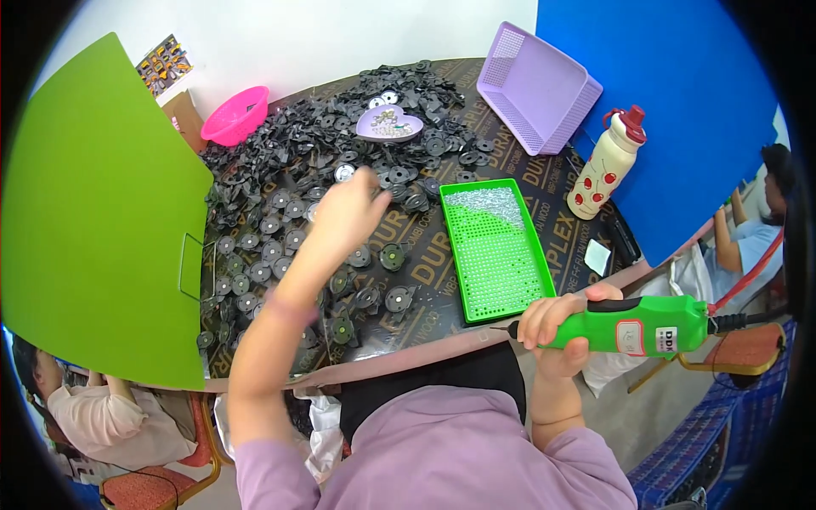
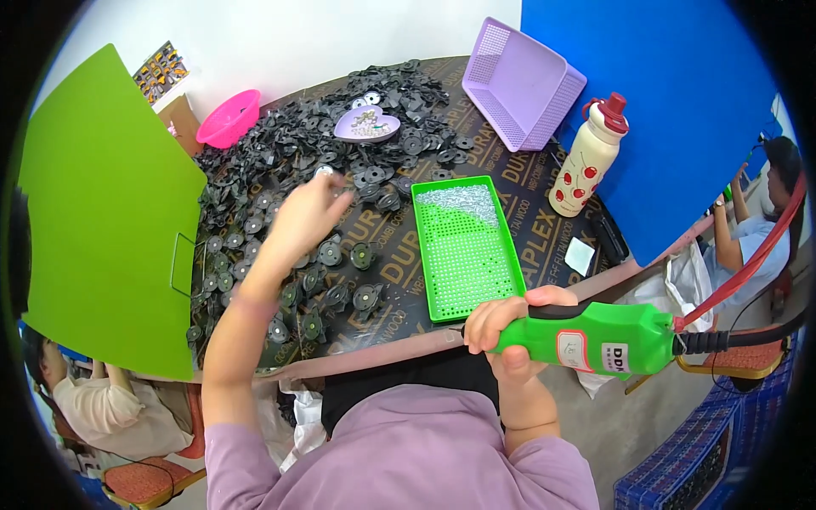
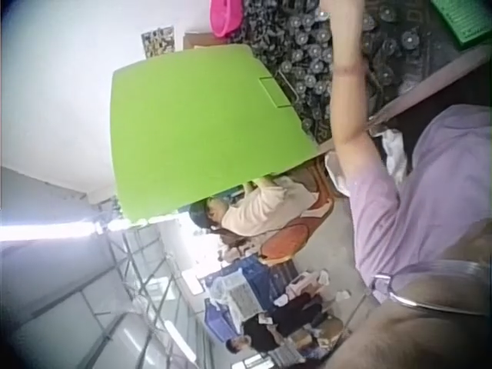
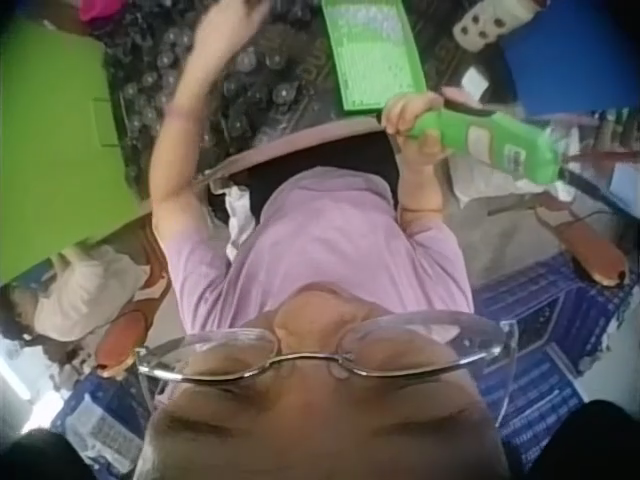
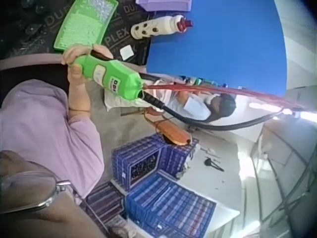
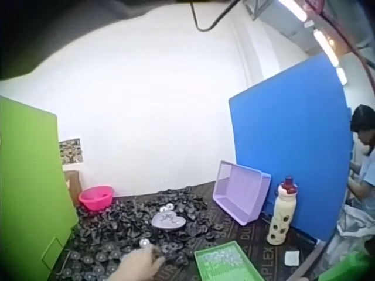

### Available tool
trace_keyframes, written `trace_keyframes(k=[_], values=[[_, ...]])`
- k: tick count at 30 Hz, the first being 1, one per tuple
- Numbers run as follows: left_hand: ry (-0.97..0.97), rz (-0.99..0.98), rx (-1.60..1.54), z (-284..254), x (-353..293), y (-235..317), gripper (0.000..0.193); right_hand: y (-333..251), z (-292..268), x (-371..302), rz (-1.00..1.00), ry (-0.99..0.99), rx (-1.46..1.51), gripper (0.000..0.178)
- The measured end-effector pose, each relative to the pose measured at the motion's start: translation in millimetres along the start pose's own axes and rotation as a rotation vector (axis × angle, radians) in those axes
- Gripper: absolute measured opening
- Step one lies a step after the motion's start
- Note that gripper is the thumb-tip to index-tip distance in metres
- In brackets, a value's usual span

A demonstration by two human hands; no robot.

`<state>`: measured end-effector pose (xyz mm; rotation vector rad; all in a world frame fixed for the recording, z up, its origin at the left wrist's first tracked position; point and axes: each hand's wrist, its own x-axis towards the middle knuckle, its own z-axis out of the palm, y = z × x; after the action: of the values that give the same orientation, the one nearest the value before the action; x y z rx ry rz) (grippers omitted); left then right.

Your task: The recorder is using a handheld tool to assemble or test small black circular components at a factory workbench.

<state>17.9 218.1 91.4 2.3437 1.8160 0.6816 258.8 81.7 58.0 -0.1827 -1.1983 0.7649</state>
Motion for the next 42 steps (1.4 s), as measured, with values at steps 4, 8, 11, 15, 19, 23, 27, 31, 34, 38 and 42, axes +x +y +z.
trace_keyframes(k=[4,8,11,15,19,23,27,31,34,38,42], values=[[-0.041,0.000,0.124,91.9,90.8,-14.3,0.030,-8.8,-6.3,-1.2,0.047,0.072,0.060,0.052],[-0.245,-0.051,0.333,117.5,111.0,2.6,0.038,-14.6,-26.2,-2.3,0.051,0.071,0.004,0.050],[-0.330,-0.040,0.316,123.1,115.4,6.7,0.039,-17.6,-31.5,-0.6,0.058,0.097,-0.002,0.050],[-0.196,-0.122,0.198,110.9,117.5,-1.6,0.036,-10.1,-31.2,4.4,0.053,0.104,-0.013,0.051],[0.150,0.064,-0.240,35.7,73.7,13.6,0.029,4.6,-35.9,4.3,0.070,0.096,0.007,0.051],[-0.003,-0.037,-0.872,-8.6,-48.8,58.1,0.021,23.1,-34.2,2.2,0.142,0.029,-0.073,0.051],[-0.221,-0.347,-1.317,24.4,-144.8,53.6,0.018,38.2,-24.3,-1.9,0.187,-0.072,-0.137,0.049],[-0.301,-0.539,-1.667,66.7,-156.9,53.4,0.017,41.0,-22.3,-4.7,0.205,-0.060,-0.151,0.048],[-0.402,-0.553,-1.689,76.9,-154.5,57.8,0.021,44.7,-23.5,-6.0,0.202,-0.047,-0.146,0.048],[-0.249,-0.499,-1.697,84.1,-151.0,66.1,0.031,45.4,-21.9,-6.8,0.213,-0.044,-0.170,0.049],[-0.300,-0.463,-1.674,87.0,-151.7,69.1,0.034,45.4,-22.1,-7.1,0.214,-0.072,-0.195,0.047]])
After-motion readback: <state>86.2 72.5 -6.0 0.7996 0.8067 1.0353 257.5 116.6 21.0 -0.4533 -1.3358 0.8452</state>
